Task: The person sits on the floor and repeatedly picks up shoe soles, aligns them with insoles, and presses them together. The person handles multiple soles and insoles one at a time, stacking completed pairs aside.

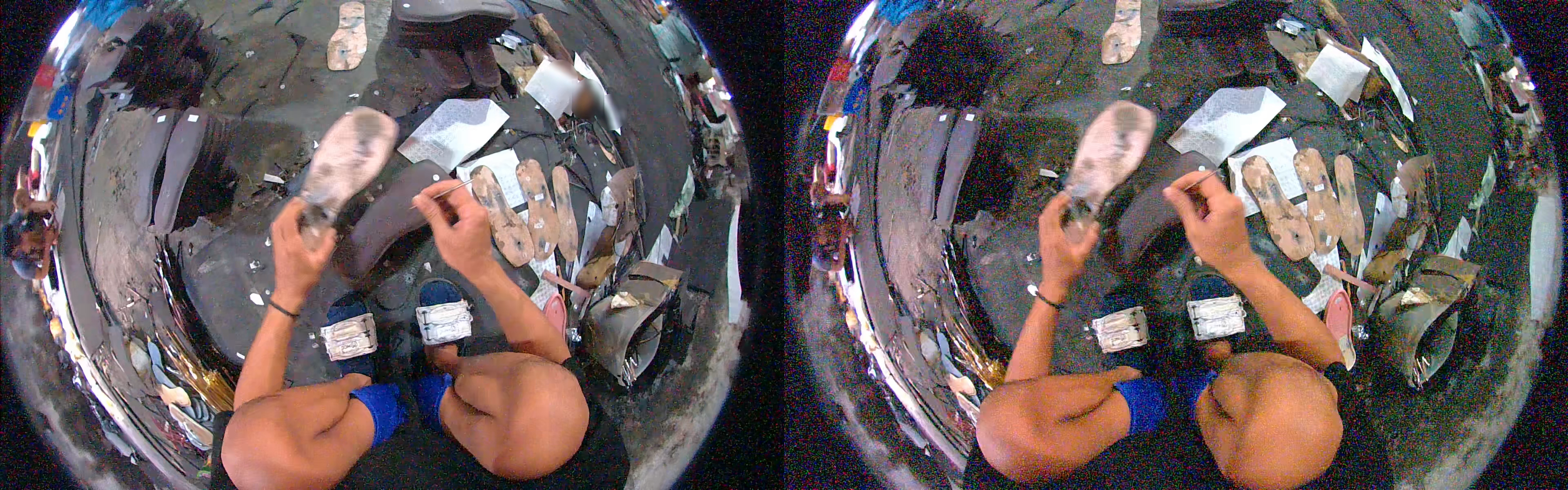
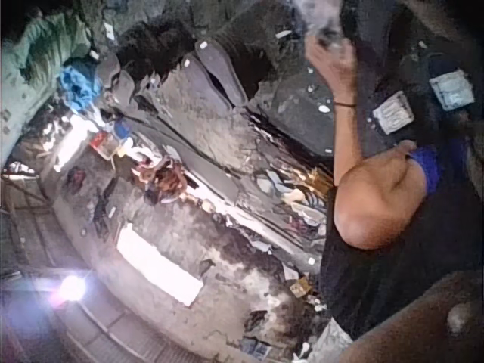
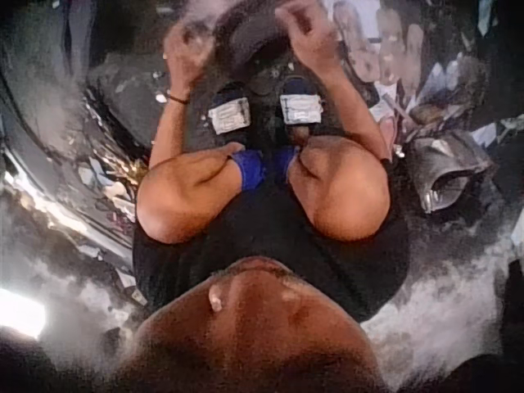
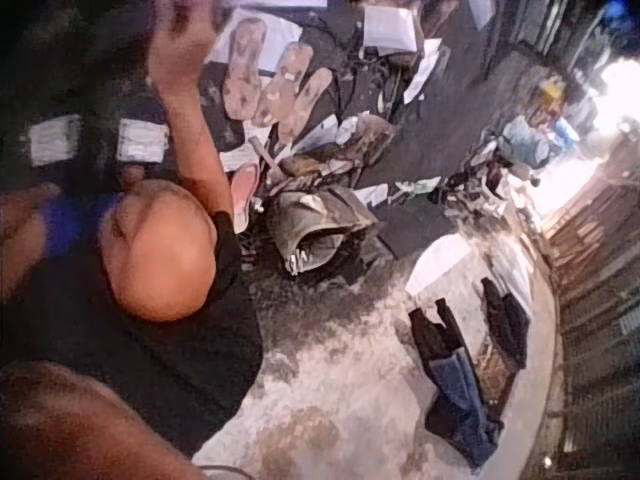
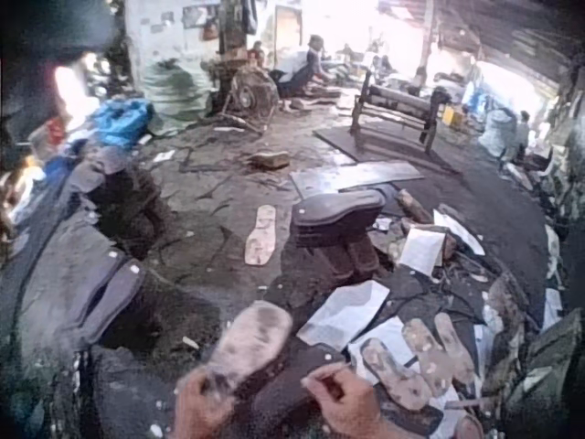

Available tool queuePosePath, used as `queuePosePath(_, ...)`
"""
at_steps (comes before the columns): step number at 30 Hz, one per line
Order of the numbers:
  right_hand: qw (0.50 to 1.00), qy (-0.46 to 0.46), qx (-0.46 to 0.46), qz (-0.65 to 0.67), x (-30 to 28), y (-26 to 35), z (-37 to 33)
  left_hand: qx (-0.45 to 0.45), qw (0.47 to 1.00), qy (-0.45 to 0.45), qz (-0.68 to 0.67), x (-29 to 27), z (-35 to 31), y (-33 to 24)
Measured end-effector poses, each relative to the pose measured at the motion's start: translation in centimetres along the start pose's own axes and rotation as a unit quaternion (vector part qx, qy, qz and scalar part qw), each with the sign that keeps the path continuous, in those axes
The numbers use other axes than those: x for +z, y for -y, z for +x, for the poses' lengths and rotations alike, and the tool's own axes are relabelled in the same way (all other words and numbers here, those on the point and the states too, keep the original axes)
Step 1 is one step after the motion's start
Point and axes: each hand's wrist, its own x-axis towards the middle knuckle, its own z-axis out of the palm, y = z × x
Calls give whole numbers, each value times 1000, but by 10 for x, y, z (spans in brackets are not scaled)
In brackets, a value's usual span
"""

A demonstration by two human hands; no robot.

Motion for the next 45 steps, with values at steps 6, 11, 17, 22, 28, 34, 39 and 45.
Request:
queuePosePath(6, 993, -104, 35, 43, -25, -56, 15, -5, 998, -2, -55, -11, 5, -21)
queuePosePath(11, 992, -78, 51, -91, -33, -81, 21, 1, 999, 20, -46, -4, -20, -51)
queuePosePath(17, 928, 97, 195, -304, -83, -90, -6, 59, 996, -22, -66, -25, -23, -58)
queuePosePath(22, 943, 198, 156, -215, -93, -150, -52, 176, 965, 179, -76, 11, -32, -64)
queuePosePath(28, 955, 127, 255, -87, -75, -116, -29, 152, 969, 194, -5, 25, -34, -49)
queuePosePath(34, 988, 23, 16, -154, -45, -111, 29, 75, 987, 140, -1, 28, -38, -57)
queuePosePath(39, 990, -3, 77, -114, -44, -83, 31, 82, 989, 122, 15, 28, -39, -51)
queuePosePath(45, 981, 9, 47, -190, -46, -103, 4, 95, 986, 136, 17, 36, -40, -47)
